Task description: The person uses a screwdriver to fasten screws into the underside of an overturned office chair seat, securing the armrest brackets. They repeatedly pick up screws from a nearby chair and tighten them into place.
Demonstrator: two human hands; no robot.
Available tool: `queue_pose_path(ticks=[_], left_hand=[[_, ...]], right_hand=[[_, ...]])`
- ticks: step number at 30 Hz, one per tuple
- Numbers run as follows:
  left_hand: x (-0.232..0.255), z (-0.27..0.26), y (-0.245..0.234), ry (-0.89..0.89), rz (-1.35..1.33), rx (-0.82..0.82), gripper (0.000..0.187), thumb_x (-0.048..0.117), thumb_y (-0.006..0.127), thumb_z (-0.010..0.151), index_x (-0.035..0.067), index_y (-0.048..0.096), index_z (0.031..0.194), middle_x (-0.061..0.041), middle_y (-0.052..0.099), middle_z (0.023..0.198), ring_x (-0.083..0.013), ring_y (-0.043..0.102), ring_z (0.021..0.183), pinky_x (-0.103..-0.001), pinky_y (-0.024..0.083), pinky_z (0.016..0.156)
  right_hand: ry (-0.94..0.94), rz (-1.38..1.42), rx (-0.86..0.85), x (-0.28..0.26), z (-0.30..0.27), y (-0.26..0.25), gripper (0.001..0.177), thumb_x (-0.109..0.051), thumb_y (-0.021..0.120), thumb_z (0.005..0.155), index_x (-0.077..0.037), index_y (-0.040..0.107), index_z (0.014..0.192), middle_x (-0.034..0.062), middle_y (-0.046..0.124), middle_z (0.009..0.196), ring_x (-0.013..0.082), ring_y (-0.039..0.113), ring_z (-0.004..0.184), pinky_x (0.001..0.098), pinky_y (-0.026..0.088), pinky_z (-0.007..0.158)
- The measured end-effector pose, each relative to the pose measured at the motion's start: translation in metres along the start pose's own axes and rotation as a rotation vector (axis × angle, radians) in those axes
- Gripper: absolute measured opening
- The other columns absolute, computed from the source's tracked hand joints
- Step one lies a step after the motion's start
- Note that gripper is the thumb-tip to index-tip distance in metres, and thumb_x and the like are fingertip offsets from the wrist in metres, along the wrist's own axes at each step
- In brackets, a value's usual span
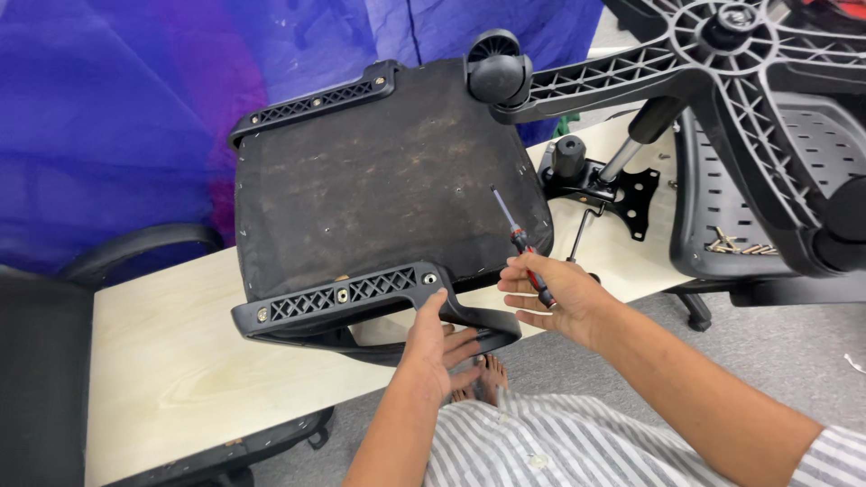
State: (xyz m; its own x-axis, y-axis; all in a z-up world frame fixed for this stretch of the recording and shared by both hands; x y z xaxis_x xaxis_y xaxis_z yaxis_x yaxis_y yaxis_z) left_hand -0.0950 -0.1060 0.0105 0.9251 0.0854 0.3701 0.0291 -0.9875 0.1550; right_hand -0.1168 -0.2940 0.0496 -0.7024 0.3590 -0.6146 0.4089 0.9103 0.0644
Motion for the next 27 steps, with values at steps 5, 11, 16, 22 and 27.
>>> queue_pose_path(ticks=[5, 11, 16, 22, 27], left_hand=[[-0.006, 0.003, 0.033, 0.002, 0.087, -0.223, 0.08, 0.064, 0.059, 0.087, 0.001, 0.057, 0.135, -0.012, 0.064, 0.114, -0.0266, 0.062, 0.109, -0.05, 0.051, 0.091], [-0.007, 0.003, 0.062, 0.163, 0.059, -0.362, 0.06, 0.058, 0.058, 0.087, 0.01, 0.067, 0.123, -0.007, 0.058, 0.112, -0.0219, 0.057, 0.106, -0.038, 0.049, 0.094], [-0.001, -0.011, 0.091, 0.204, 0.243, -0.447, 0.052, 0.058, 0.051, 0.089, 0.017, 0.069, 0.116, -0.006, 0.063, 0.12, -0.0226, 0.056, 0.109, -0.042, 0.034, 0.099], [-0.008, -0.013, 0.133, 0.168, 0.275, -0.516, 0.038, 0.053, 0.052, 0.093, 0.019, 0.067, 0.1, -0.003, 0.066, 0.101, -0.0188, 0.057, 0.095, -0.048, 0.043, 0.088], [-0.022, -0.001, 0.175, 0.172, 0.242, -0.536, 0.038, 0.051, 0.053, 0.096, 0.015, 0.065, 0.093, -0.005, 0.068, 0.086, -0.0171, 0.061, 0.084, -0.046, 0.047, 0.083]], right_hand=[[0.002, 0.075, -0.001, 0.004, -0.023, 0.0, 0.029, -0.033, 0.065, 0.089, -0.01, 0.073, 0.106, 0.0067, 0.077, 0.103, 0.0214, 0.072, 0.097, 0.0409, 0.055, 0.094], [-0.031, 0.17, 0.021, 0.006, -0.036, -0.007, 0.027, -0.029, 0.066, 0.089, -0.007, 0.071, 0.105, 0.0098, 0.076, 0.104, 0.0234, 0.07, 0.096, 0.0436, 0.055, 0.096], [-0.04, 0.21, 0.069, 0.006, -0.035, -0.024, 0.026, -0.027, 0.067, 0.089, -0.007, 0.071, 0.105, 0.0078, 0.075, 0.101, 0.0224, 0.069, 0.095, 0.0444, 0.055, 0.095], [-0.029, 0.266, 0.114, 0.009, -0.027, -0.063, 0.027, -0.029, 0.064, 0.091, -0.008, 0.069, 0.106, 0.0083, 0.074, 0.101, 0.0236, 0.071, 0.095, 0.0436, 0.056, 0.092], [-0.05, 0.264, 0.077, 0.009, -0.013, -0.11, 0.024, -0.026, 0.066, 0.089, -0.006, 0.072, 0.102, 0.0101, 0.075, 0.099, 0.0231, 0.071, 0.091, 0.0423, 0.057, 0.091]])
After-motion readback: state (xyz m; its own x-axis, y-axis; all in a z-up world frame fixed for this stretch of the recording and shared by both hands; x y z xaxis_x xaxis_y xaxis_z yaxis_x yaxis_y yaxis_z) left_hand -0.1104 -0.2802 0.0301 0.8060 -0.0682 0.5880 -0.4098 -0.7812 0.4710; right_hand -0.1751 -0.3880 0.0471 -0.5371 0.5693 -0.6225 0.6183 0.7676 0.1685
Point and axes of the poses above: each hand's wrist, its own z-axis towards the middle knuckle, its own y-axis out of the palm, x = y × z, the point moved 1 cm from there along z, towards the middle knuckle
